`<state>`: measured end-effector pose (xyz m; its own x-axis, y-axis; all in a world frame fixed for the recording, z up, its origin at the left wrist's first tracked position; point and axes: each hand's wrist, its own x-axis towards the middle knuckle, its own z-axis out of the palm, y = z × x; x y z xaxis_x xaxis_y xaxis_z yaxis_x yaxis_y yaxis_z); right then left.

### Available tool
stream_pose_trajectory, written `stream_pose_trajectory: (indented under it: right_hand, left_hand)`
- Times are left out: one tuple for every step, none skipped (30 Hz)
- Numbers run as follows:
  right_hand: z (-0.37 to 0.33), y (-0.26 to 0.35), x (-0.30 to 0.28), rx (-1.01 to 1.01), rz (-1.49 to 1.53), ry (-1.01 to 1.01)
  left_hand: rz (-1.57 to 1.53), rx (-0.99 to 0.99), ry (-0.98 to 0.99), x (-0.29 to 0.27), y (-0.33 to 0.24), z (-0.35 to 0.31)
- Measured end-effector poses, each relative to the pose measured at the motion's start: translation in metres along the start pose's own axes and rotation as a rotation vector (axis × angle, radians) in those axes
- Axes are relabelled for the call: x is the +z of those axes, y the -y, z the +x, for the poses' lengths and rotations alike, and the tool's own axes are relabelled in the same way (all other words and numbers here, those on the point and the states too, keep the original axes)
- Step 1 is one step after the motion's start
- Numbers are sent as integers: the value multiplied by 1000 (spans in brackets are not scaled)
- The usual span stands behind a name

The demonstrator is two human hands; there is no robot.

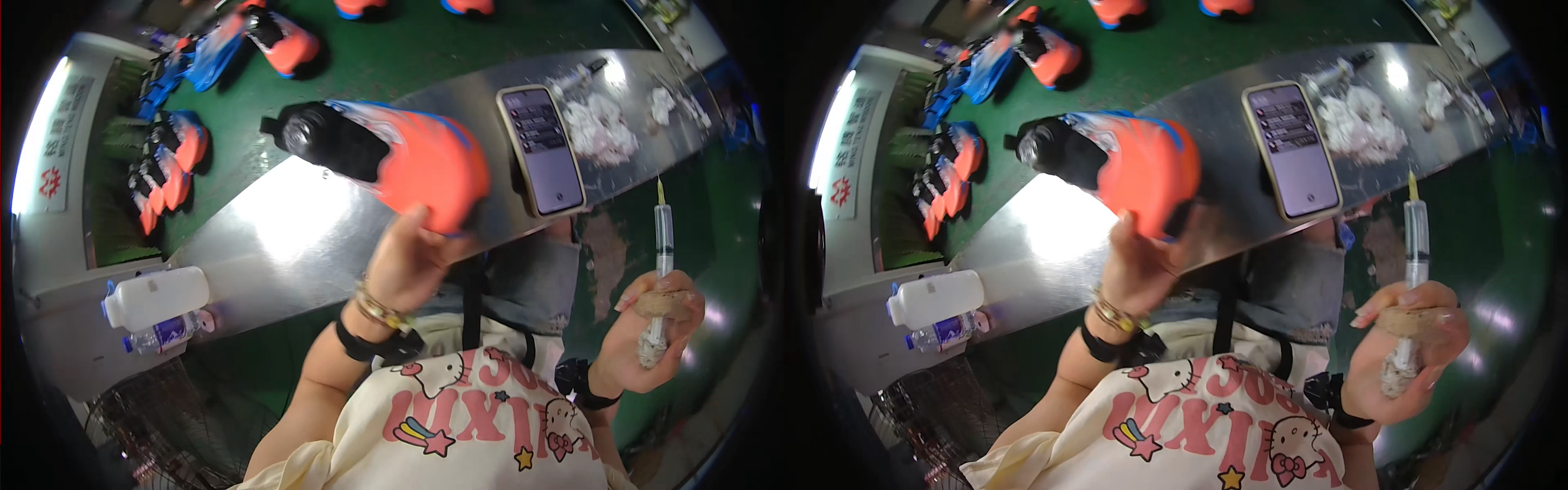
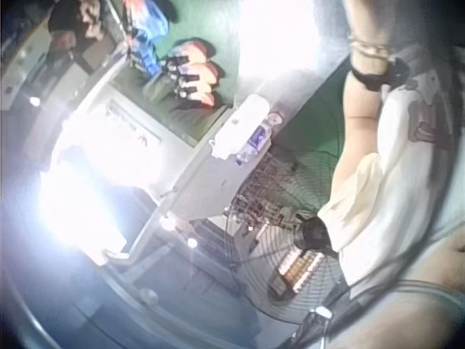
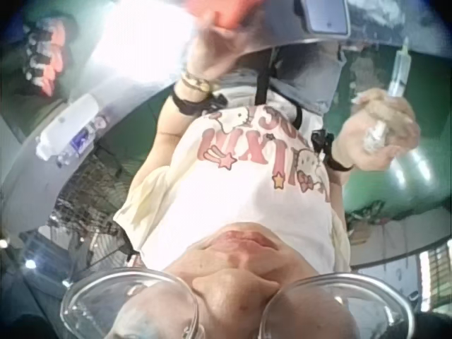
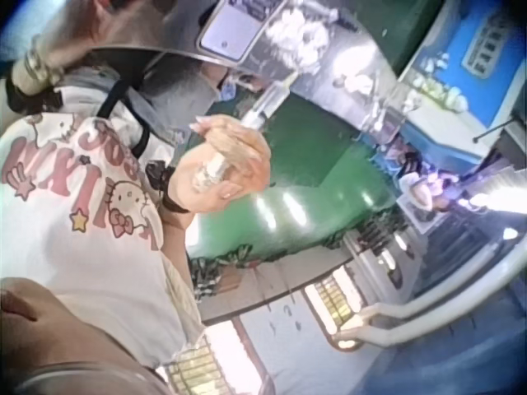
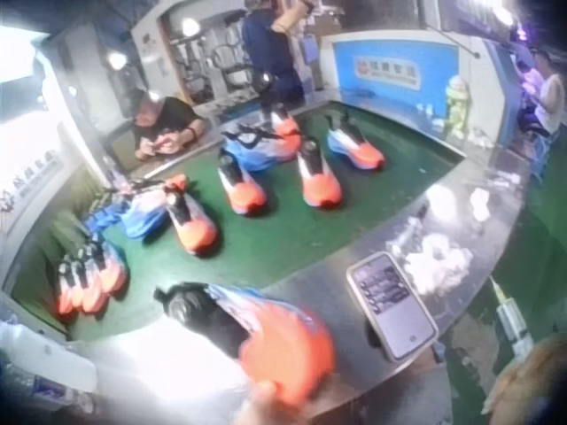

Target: Applying industrial glue to the outer edge of shoe soles using a manual syringe.

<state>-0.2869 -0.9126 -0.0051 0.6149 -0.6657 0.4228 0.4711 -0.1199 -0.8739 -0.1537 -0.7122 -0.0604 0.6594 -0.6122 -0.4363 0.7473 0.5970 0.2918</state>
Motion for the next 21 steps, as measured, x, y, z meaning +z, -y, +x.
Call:
stream_pose_trajectory:
  right_hand:
    - [3, -2, -2, 43, -42, -38]
    - [5, -7, -2, 52, 13, -35]
    - [9, -9, -1, 41, 37, -31]
    - [10, -12, 2, 89, 20, -95]
    - [11, -18, 5, 144, 4, -155]
    - [12, -15, 2, 122, 8, -146]
    - [16, -18, 1, 115, 26, -146]
    - [19, -24, 2, 106, 53, -126]
    - [22, -31, 3, 99, 71, -111]
    - [25, -37, -1, 92, 64, -119]
    - [28, -44, -4, 97, 42, -129]
    - [32, -50, -7, 104, 21, -139]
    - [36, -55, -11, 100, 23, -150]
    - [36, -60, -15, 110, 18, -164]
    - [37, -65, -18, 122, 14, -178]
    - [38, -69, -21, 128, 15, -181]
    - [40, -74, -23, 133, 3, -190]
    - [42, -78, -24, 137, -7, -199]
    - [46, -82, -23, 140, -2, -202]
    - [46, -88, -27, 140, -40, -221]
    - [49, -93, -28, 145, -36, -222]
  left_hand:
    - [2, 64, 5, 0, -25, 4]
    - [-73, 25, 89, -4, -53, 7]
    - [-383, -325, 393, -11, -89, 15]
    - [341, 209, -24, -42, -133, 19]
    - [462, 506, -183, -44, -162, 29]
    - [417, 448, -134, -54, -196, 40]
    - [383, 405, -115, -77, -243, 41]
    - [286, 416, -176, -120, -305, 36]
    - [184, 418, -233, -150, -348, 31]
    - [165, 681, -423, -147, -346, 42]
    - [-105, 801, -481, -143, -345, 47]
    - [-62, 783, -438, -152, -351, 45]
    - [-13, 768, -395, -164, -363, 41]
    - [30, 820, -459, -174, -369, 35]
    - [74, 872, -524, -183, -375, 31]
    - [87, 771, -405, -186, -373, 30]
    - [138, 874, -633, -192, -366, 35]
    - [130, 913, -646, -194, -365, 37]
    - [123, 954, -655, -193, -365, 40]
    - [23, 918, -682, -154, -323, 68]
    - [-9, 825, -427, -150, -315, 70]
